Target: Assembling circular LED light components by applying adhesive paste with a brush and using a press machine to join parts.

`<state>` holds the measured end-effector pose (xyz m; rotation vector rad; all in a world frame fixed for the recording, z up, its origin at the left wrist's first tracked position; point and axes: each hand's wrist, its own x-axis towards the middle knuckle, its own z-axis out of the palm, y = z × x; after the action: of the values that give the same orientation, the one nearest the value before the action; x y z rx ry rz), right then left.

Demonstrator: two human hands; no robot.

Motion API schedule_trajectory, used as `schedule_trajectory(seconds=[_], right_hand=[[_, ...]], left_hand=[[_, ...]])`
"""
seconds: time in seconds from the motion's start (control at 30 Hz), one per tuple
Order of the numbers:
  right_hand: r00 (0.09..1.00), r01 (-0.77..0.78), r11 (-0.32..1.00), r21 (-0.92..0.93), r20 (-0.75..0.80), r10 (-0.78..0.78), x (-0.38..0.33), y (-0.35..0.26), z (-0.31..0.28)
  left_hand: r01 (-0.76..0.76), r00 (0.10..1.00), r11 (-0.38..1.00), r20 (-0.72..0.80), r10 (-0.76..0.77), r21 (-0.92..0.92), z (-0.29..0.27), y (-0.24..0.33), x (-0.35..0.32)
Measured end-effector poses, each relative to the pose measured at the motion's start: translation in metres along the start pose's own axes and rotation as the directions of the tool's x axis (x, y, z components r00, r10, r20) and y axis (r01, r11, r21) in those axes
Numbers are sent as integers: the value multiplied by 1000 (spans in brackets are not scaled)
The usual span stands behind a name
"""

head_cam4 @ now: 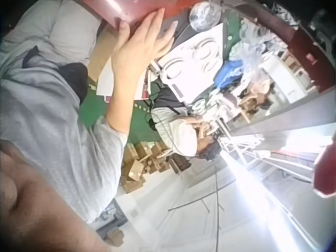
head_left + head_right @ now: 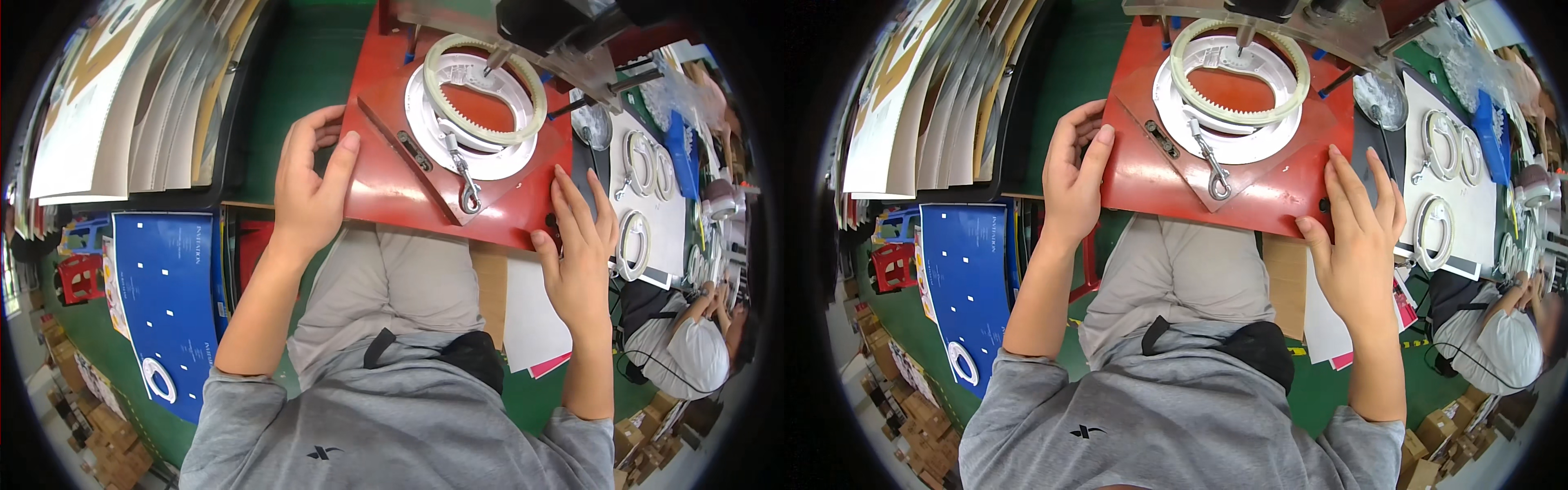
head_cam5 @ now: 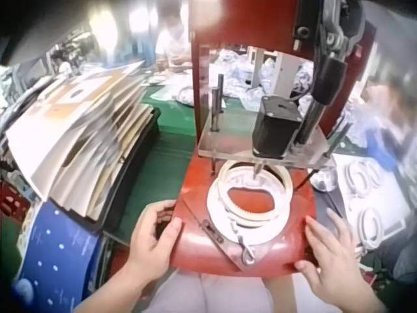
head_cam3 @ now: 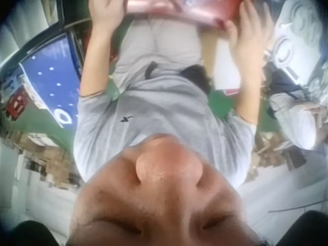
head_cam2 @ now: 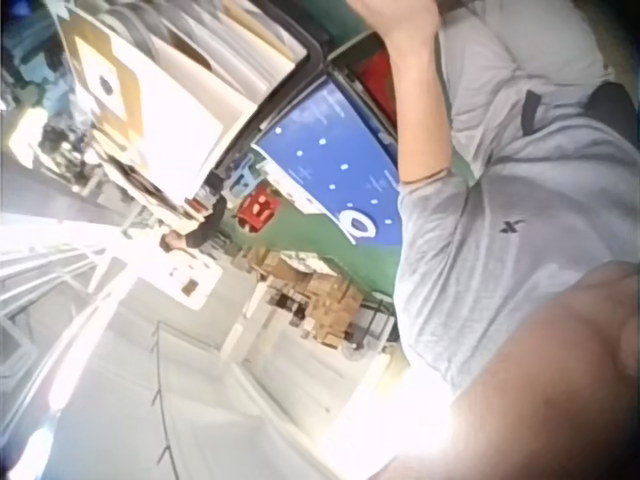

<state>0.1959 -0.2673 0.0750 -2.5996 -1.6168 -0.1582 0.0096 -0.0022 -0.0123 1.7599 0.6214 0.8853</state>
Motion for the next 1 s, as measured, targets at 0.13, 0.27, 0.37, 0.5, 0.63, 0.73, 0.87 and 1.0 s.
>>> schedule_trajectory(seconds=[0.13,0.27,0.37,0.5,0.63,0.73,0.87,1.0], right_hand=[[998,14,997,78,52,-18,8,9,-9],[984,48,980,195,-178,-13,21,11,-16],[957,96,949,301,-291,-4,38,2,-15],[924,227,885,405,-377,-65,65,-10,-2],[883,335,891,307,-432,-183,80,-10,12],[866,361,900,242,-445,-228,84,-7,18],[860,381,884,270,-455,-232,88,-3,19],[842,423,861,282,-472,-260,92,1,21]], left_hand=[[21,1000,999,9,-22,27,-5,3,1],[-102,995,990,3,102,96,-14,32,13],[-322,946,935,94,311,147,0,64,21],[-566,824,755,258,505,332,19,86,27],[-601,798,716,297,524,355,42,90,29],[-601,799,690,317,511,402,49,92,27],[-611,792,666,331,514,428,53,92,27],[-652,758,633,355,547,416,54,92,33]])
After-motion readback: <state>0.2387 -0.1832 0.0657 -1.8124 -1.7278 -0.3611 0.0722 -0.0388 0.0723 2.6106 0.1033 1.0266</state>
